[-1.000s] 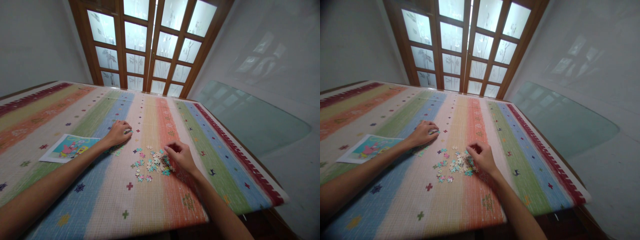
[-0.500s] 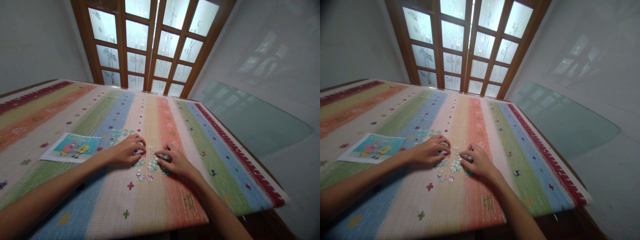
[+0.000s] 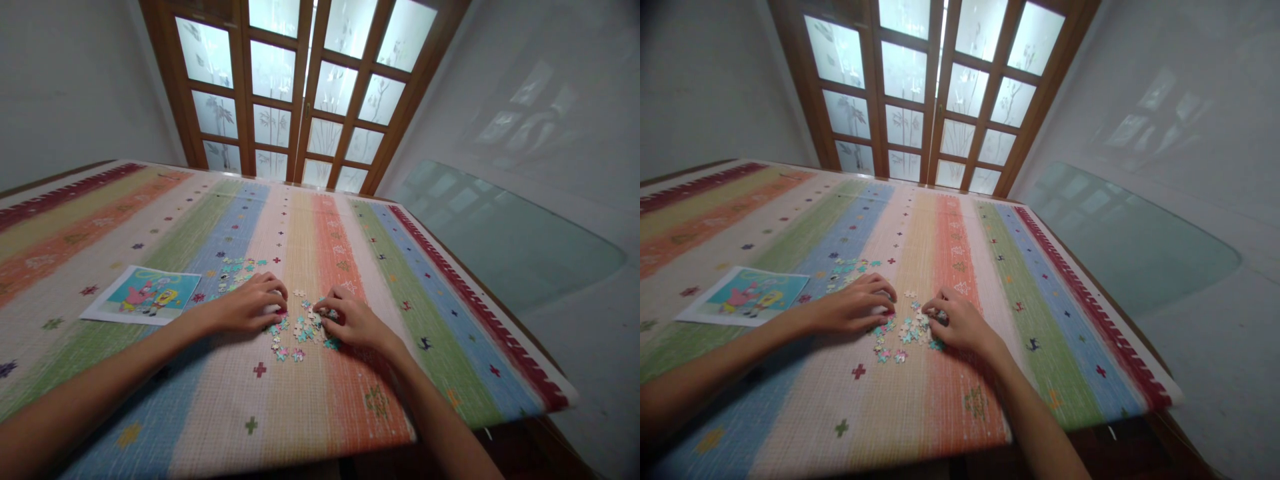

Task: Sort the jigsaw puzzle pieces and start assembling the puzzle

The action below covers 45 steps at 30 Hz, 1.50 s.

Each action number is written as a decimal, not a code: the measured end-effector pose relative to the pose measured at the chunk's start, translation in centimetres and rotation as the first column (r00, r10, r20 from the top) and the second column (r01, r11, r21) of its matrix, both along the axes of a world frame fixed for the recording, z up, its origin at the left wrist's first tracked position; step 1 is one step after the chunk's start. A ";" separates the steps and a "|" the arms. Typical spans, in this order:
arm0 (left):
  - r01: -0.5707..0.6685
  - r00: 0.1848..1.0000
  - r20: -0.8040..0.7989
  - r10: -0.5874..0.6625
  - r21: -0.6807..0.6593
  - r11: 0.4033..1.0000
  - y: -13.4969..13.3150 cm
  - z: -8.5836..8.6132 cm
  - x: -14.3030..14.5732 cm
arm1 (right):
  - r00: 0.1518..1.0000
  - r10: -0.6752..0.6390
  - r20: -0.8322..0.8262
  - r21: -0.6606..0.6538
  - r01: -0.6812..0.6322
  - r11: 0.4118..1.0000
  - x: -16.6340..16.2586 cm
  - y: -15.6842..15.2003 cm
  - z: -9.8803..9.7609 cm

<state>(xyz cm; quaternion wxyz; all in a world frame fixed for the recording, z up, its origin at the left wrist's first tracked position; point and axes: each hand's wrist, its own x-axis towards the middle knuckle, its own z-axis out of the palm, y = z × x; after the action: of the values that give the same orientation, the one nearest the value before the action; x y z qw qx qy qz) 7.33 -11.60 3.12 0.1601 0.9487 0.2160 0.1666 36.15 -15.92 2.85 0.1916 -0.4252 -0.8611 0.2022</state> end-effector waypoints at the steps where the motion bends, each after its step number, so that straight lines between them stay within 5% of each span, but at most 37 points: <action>1: 0.005 1.000 0.000 -0.005 0.002 1.000 -0.1 0.0 -0.1 | 1.000 0.018 0.000 -0.002 -0.018 1.000 -0.1 -0.1 0.0; 15: 0.032 0.998 0.051 -0.030 -0.023 0.999 -2.1 0.1 0.4 | 0.997 0.078 0.017 -0.016 -0.078 0.997 -0.9 -0.8 0.2; 45: -0.204 0.940 0.280 0.194 0.008 0.979 -3.8 -1.6 2.6 | 0.996 0.092 -0.002 -0.009 -0.092 0.996 0.3 0.0 -0.1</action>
<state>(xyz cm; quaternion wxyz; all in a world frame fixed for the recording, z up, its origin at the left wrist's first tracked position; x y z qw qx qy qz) 9.96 -15.37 1.55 0.1537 0.8919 0.2829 0.3175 36.49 -15.88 2.76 0.1806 -0.3859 -0.8788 0.2151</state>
